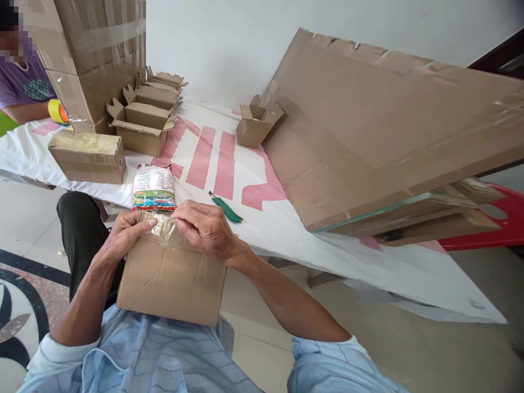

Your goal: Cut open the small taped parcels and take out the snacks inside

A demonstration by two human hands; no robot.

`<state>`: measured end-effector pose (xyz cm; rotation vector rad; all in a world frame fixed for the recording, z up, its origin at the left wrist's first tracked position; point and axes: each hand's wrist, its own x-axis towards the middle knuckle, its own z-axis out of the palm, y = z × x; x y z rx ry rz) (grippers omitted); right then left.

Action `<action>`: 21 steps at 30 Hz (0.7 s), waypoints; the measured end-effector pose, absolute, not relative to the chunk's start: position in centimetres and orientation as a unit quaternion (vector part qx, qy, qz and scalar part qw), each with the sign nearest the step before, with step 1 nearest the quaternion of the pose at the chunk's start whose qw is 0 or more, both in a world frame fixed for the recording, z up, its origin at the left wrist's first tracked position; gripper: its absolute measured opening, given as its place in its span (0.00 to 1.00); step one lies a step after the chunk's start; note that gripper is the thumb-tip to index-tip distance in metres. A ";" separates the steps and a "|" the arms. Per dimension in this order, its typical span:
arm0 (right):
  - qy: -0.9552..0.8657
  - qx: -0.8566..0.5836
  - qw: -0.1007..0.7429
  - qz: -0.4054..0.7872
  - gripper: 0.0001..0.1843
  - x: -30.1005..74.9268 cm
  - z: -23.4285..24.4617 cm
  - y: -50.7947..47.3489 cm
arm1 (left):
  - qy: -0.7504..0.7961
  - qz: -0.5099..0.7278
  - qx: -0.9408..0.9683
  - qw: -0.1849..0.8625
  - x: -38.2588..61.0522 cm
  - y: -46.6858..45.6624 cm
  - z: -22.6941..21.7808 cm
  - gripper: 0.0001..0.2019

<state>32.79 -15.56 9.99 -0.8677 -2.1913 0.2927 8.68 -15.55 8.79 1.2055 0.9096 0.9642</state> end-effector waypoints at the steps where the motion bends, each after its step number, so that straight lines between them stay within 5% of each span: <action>1: -0.853 -0.339 0.376 0.127 0.15 32.9 10.1 -15.6 | 0.397 0.421 0.520 0.628 8.7 -15.6 8.8 0.25; 16: -0.860 -0.344 0.361 0.110 0.14 32.8 10.3 -15.9 | 0.390 0.428 0.608 0.544 9.0 -15.5 9.1 0.33; 21: -0.856 -0.289 0.426 0.044 0.12 32.4 10.0 -16.3 | 0.398 0.428 0.591 0.556 9.5 -15.7 9.8 0.32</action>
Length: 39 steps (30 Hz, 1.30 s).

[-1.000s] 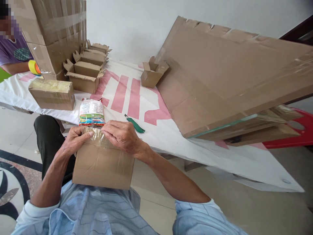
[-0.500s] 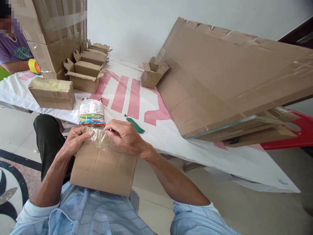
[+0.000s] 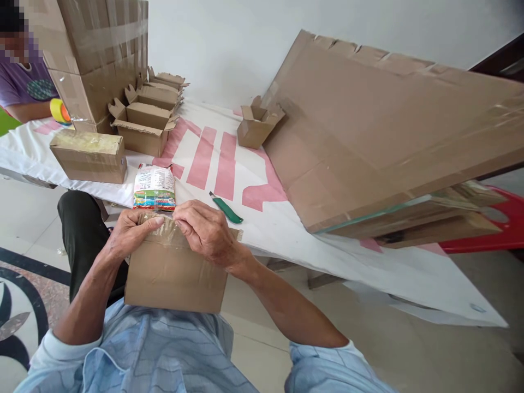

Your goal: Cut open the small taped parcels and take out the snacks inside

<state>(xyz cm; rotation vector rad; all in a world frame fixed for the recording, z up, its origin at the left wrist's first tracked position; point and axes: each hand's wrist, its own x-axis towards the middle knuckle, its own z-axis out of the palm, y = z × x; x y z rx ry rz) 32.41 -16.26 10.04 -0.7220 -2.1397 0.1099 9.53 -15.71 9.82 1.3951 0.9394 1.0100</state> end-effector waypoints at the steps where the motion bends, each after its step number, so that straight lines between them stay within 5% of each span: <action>1: -0.854 -0.271 0.444 0.033 0.12 32.4 10.1 -16.4 | 0.404 0.430 0.580 0.562 9.5 -15.7 9.9 0.32; 11: -0.806 -0.252 0.533 0.054 0.09 32.9 11.9 -18.9 | 0.426 0.487 0.495 0.580 7.8 -15.9 10.0 0.29; 22: -0.720 -0.471 0.496 0.113 0.17 37.5 14.7 -16.5 | 0.377 0.488 0.534 0.579 7.7 -15.9 9.0 0.35; 26: -0.706 -0.493 0.459 0.218 0.08 39.6 14.4 -16.0 | 0.366 0.495 0.563 0.552 7.3 -15.6 8.6 0.38; 31: -0.729 -0.422 0.349 0.411 0.22 39.0 15.4 -17.1 | 0.378 0.492 0.571 0.538 7.5 -15.6 8.9 0.35; 35: -0.784 -0.405 0.251 0.398 0.12 37.4 16.4 -17.7 | 0.397 0.495 0.546 0.546 7.7 -15.6 9.2 0.33; 39: -0.755 -0.422 0.288 0.411 0.17 37.0 16.0 -17.3 | 0.418 0.501 0.474 0.591 7.7 -15.5 9.0 0.32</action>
